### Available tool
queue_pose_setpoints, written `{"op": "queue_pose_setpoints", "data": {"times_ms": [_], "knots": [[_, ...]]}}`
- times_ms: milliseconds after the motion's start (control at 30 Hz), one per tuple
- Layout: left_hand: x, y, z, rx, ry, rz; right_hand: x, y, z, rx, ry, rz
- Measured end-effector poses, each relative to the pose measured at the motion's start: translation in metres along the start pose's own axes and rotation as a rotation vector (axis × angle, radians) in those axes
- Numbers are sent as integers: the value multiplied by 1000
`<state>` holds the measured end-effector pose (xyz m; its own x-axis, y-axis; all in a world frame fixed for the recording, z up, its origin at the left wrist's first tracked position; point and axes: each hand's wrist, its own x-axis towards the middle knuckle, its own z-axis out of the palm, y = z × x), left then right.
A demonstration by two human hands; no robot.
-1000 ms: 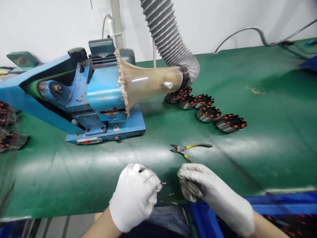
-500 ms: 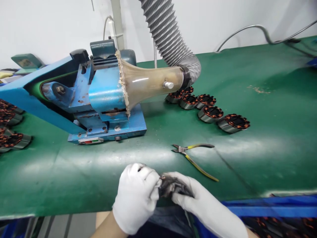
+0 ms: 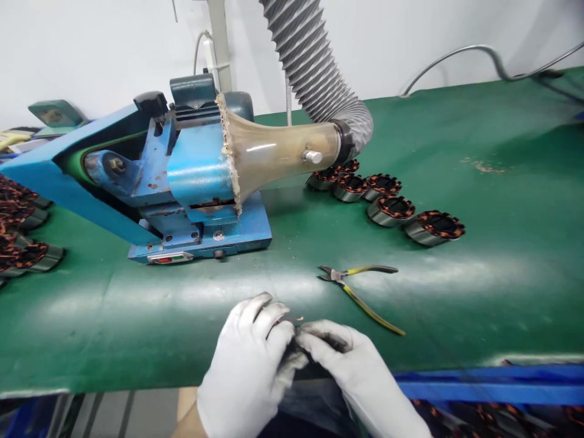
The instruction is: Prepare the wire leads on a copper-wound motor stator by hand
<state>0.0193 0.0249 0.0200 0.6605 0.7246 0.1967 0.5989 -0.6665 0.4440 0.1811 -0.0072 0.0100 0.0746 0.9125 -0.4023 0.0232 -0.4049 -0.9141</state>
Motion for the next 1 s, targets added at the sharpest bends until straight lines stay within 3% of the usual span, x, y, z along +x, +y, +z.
{"op": "queue_pose_setpoints", "data": {"times_ms": [167,300,600,800,1000], "knots": [[1,2,13,-71,119,-72,0,-1,8,-171,118,-45],[1,5,15,-72,158,-85,3,0,9,-184,106,-41],[2,4,17,-86,122,-95,2,5,-6,-140,5,-90],[-1,3,22,-68,224,-47,6,10,2,-93,157,-88],[0,4,21,-37,233,-121,4,11,7,-83,282,-73]]}}
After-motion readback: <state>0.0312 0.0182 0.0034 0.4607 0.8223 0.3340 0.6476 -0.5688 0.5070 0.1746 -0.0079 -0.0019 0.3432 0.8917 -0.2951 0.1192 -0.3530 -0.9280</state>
